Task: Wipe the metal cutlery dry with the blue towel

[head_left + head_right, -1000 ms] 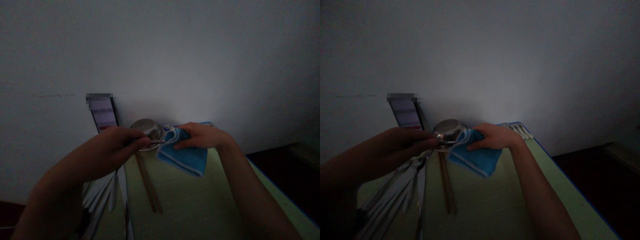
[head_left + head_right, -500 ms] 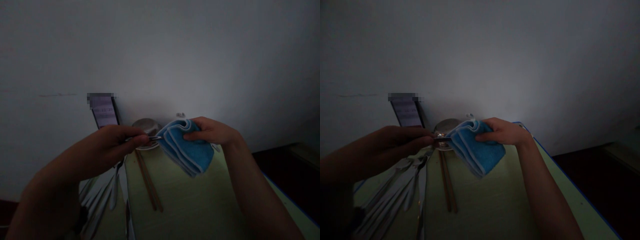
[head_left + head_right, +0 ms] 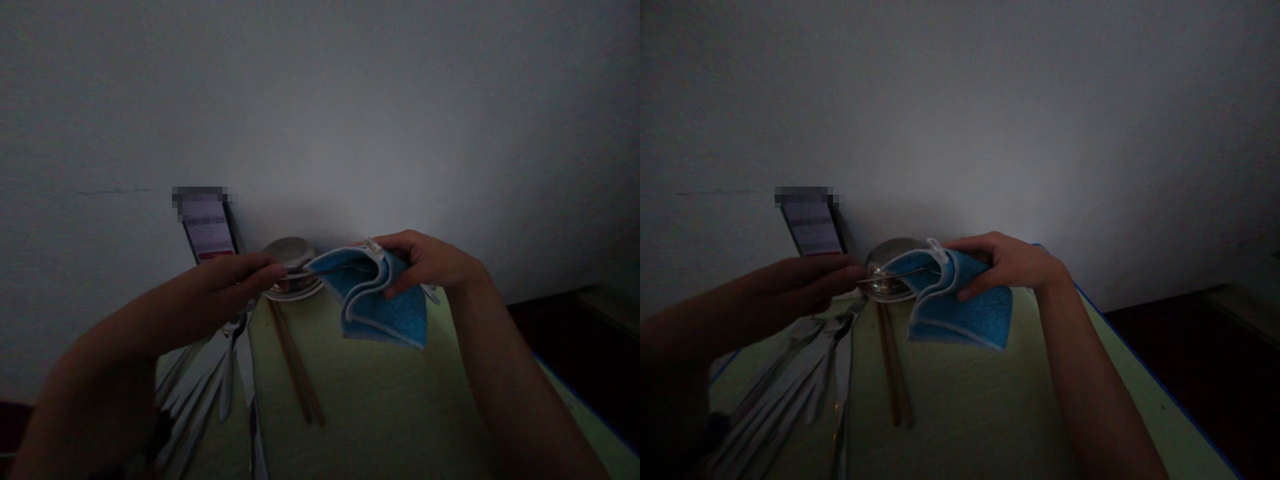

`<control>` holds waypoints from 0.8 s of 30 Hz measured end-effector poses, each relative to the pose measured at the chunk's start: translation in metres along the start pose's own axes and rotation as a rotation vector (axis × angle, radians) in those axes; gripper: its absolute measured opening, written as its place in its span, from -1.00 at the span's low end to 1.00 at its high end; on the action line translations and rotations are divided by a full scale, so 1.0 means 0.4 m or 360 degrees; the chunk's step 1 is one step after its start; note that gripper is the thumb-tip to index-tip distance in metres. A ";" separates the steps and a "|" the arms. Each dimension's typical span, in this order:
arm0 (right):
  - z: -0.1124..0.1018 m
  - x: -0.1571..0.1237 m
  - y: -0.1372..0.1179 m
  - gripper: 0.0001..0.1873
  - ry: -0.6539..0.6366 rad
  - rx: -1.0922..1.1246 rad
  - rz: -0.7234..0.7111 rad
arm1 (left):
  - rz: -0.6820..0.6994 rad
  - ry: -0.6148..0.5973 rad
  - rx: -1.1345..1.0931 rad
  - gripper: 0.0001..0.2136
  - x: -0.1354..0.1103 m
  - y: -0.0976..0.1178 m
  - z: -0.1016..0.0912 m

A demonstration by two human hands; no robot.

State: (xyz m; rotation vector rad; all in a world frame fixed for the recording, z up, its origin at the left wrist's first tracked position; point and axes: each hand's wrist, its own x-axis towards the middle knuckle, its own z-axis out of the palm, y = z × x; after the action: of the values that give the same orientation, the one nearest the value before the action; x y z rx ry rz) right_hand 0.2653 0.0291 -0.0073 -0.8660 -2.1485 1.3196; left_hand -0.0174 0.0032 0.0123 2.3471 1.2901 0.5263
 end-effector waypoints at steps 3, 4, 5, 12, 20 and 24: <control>-0.001 -0.002 0.003 -0.27 -0.0018 0.0091 0.0016 | -0.0079 -0.0157 -0.0020 -0.67 0.001 -0.013 0.000; -0.002 -0.003 0.004 -0.25 -0.0029 0.0136 0.0023 | -0.0094 -0.0171 -0.0013 -0.67 0.001 -0.017 -0.001; -0.003 -0.005 0.005 -0.24 -0.0041 0.0183 0.0035 | -0.0095 -0.0183 -0.0003 -0.67 0.000 -0.019 -0.002; 0.000 -0.010 0.000 -0.43 -0.0175 0.0375 0.0136 | -0.0072 -0.0255 0.0021 -0.71 -0.008 -0.014 -0.018; 0.012 0.006 -0.002 -0.70 -0.0137 0.0214 0.0225 | -0.0029 -0.0287 0.0145 -0.71 0.004 -0.012 -0.012; 0.025 0.021 -0.007 -0.63 -0.0150 -0.0122 0.0285 | -0.0048 -0.0263 0.0284 -0.71 0.014 -0.003 -0.002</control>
State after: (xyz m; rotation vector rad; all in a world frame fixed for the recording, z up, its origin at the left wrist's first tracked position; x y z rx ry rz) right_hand 0.2520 0.0280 -0.0087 -1.0680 -2.2504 1.3973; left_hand -0.0159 0.0086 0.0132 2.4512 1.3409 0.2098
